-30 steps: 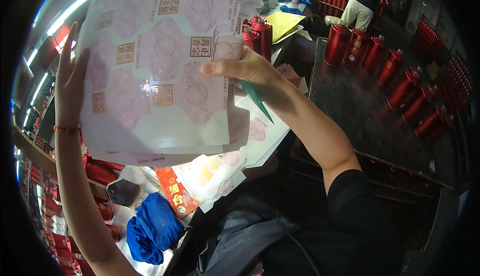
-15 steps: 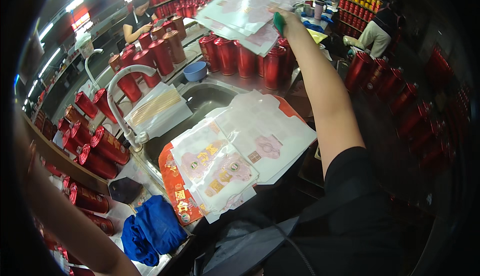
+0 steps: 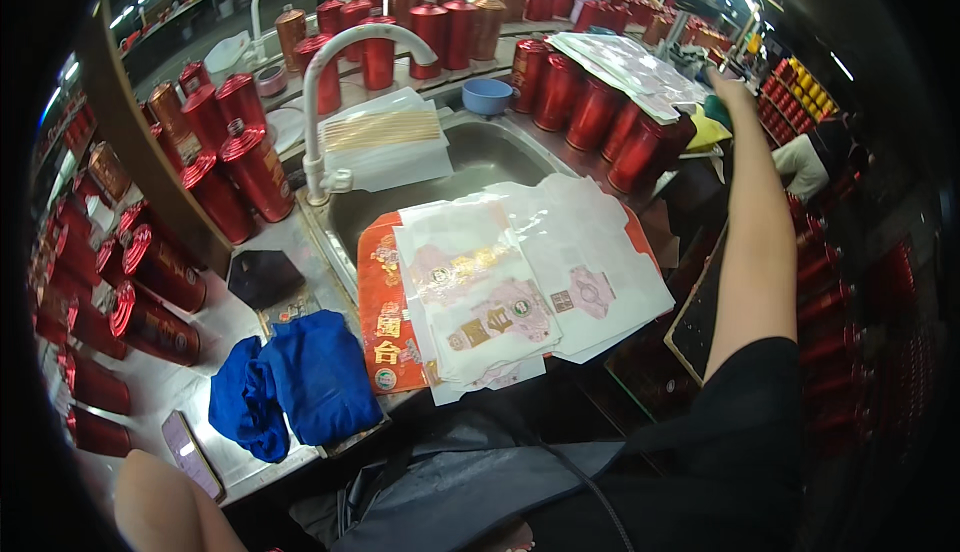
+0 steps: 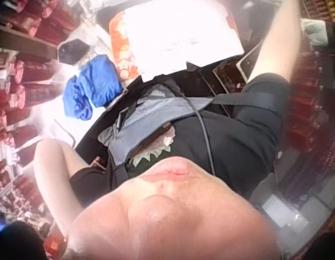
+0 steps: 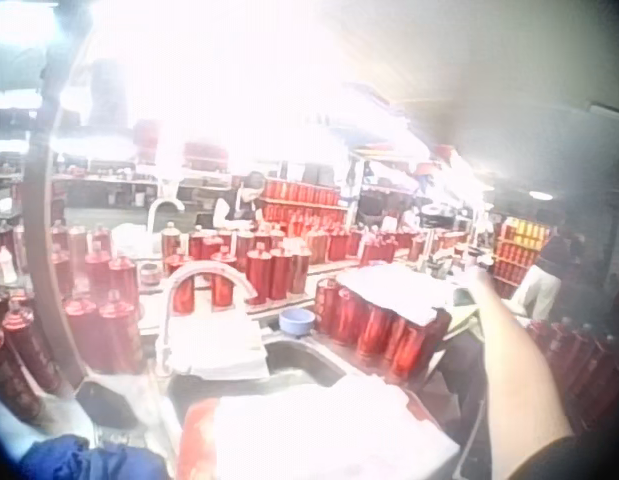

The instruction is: The person picks up a red cylindrical container, applies a printed label to its surface, and smooths it with a green cloth. They rotate the container to align the label and wipe the surface, then place the container back among others on the workbench.

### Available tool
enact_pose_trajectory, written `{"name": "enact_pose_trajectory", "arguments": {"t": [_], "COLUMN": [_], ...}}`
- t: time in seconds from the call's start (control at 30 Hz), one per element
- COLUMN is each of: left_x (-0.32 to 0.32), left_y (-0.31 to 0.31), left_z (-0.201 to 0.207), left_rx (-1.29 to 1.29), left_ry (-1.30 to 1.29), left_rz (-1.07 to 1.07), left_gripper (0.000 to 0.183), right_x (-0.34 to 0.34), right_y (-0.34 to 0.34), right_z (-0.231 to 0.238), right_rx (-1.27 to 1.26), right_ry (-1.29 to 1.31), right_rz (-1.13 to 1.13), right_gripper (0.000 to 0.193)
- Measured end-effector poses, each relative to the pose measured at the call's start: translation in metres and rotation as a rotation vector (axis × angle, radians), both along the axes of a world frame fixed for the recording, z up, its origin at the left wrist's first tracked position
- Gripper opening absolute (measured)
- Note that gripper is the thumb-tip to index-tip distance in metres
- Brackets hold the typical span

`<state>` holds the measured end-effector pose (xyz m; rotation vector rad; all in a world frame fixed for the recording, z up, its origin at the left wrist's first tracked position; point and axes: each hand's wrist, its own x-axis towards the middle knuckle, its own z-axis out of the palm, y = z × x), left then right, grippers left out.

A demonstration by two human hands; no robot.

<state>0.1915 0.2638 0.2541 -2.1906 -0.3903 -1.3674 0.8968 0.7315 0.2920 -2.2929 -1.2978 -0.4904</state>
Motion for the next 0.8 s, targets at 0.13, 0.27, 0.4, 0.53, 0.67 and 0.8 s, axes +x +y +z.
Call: {"name": "enact_pose_trajectory", "arguments": {"t": [0.13, 0.27, 0.4, 0.53, 0.67, 0.8], "left_x": [-0.011, -0.021, -0.035, -0.052, -0.068, -0.077], "left_y": [-0.023, -0.023, -0.025, -0.032, -0.028, -0.034], "left_z": [0.001, -0.003, -0.003, -0.010, -0.013, -0.013], "left_rx": [-0.018, 0.013, 0.041, 0.067, 0.079, 0.072], "left_ry": [0.031, -0.021, -0.065, -0.102, -0.145, -0.126], "left_rz": [0.115, 0.099, 0.113, 0.149, 0.168, 0.223], "left_gripper": [0.051, 0.051, 0.052, 0.053, 0.054, 0.054], "right_x": [-0.176, -0.300, -0.376, -0.418, -0.445, -0.474], "right_y": [-0.055, -0.136, -0.123, -0.064, -0.022, 0.015], "right_z": [0.032, 0.078, 0.072, 0.033, -0.005, -0.054], "right_rx": [-0.016, -0.173, -0.386, -0.408, -0.352, -0.356], "right_ry": [0.795, 0.675, 0.591, 0.785, 0.972, 0.943], "right_rz": [0.637, 0.966, 1.107, 1.082, 0.998, 0.867], "right_gripper": [0.086, 0.075, 0.074, 0.066, 0.059, 0.066]}}
